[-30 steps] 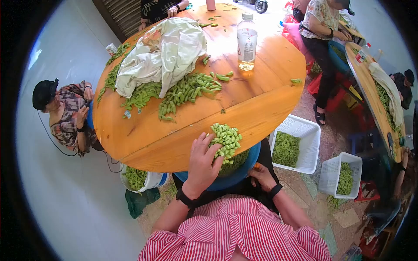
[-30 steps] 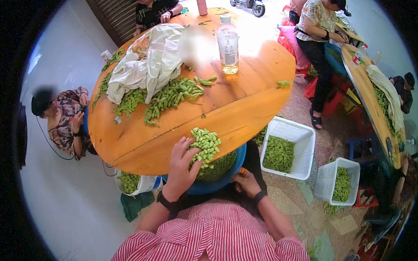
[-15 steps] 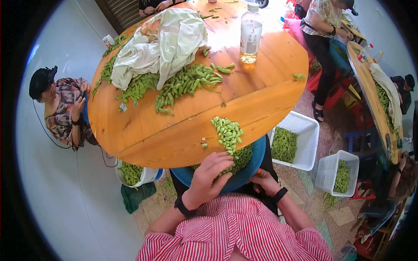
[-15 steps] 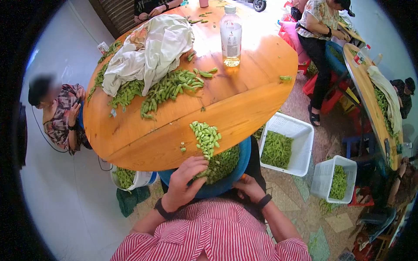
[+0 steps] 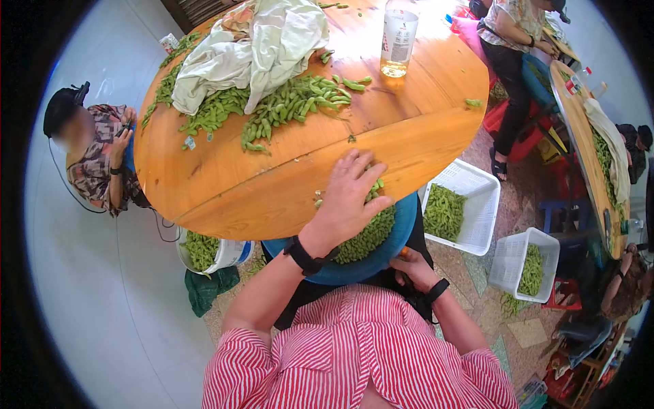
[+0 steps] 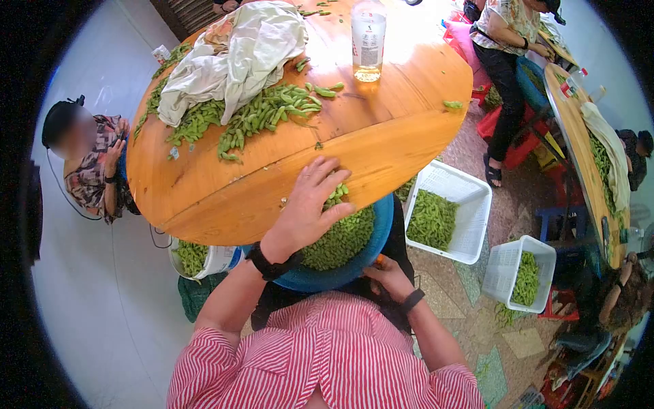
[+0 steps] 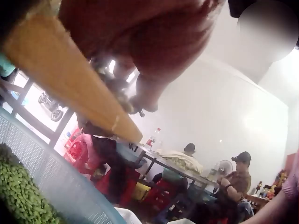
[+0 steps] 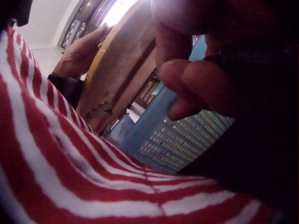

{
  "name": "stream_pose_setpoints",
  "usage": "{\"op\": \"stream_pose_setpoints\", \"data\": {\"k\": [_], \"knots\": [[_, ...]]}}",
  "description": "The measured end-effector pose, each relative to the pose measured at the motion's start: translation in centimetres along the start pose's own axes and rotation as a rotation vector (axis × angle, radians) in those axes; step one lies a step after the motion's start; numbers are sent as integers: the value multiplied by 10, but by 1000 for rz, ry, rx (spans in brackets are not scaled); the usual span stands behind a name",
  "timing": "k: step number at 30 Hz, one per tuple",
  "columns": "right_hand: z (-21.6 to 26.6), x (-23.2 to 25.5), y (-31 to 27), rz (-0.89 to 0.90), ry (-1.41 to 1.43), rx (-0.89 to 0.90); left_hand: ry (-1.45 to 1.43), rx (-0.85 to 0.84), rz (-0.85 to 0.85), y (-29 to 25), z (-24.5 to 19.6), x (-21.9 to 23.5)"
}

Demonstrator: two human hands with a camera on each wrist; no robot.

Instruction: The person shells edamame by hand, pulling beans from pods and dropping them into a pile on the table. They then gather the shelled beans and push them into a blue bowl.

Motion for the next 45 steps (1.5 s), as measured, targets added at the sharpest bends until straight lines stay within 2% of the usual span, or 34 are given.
{"op": "stream_pose_setpoints", "data": {"k": [3, 5, 11, 21, 23, 24, 26, 30, 33, 35, 38, 41, 42, 43, 45], "knots": [[2, -1, -1, 9, -5, -13, 35, -62, 25, 2, -9, -4], [0, 1, 1, 19, -15, -2, -77, -126, 29, -2, -11, -2], [1, 0, 2, 26, -15, 11, -73, -212, 32, -35, -26, 3], [-1, -1, 2, 39, -37, -25, -60, -229, 18, -82, -32, 17], [-4, 1, 3, 29, -52, -32, 73, -99, -206, -83, -20, 38], [-4, 2, 3, 18, -64, -38, 75, -102, -213, -80, -18, 38], [-2, -1, 3, 31, -58, -11, 86, 187, -288, -78, 9, 39], [0, -2, 2, 48, -71, 8, 114, 112, -226, -56, -7, 17], [2, -2, 2, 61, -111, -3, 27, 65, -167, -30, -23, 0], [-1, -1, 2, 63, -106, -8, -11, -61, -127, -19, -34, -9], [-3, 4, -1, 43, -124, -1, -92, -150, -68, -25, -40, -17], [-6, 11, -2, 44, -129, 25, -203, -239, -61, -46, -44, -9], [-8, 12, -6, 22, -160, -34, -227, -256, -71, -51, -47, -3], [-10, 14, -9, 1, -193, -93, -221, -260, -71, -53, -47, 5], [-8, 14, -12, 10, -233, -83, -191, -190, -55, -55, -42, 18]]}}
Point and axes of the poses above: each hand's wrist, its own y-axis towards the middle knuckle, its own x-axis out of the back of the hand, z = x × y, the point moved 8 cm from there along y, towards the middle knuckle, and after that the axes turned 9 degrees about z, right-handed, at the moved point
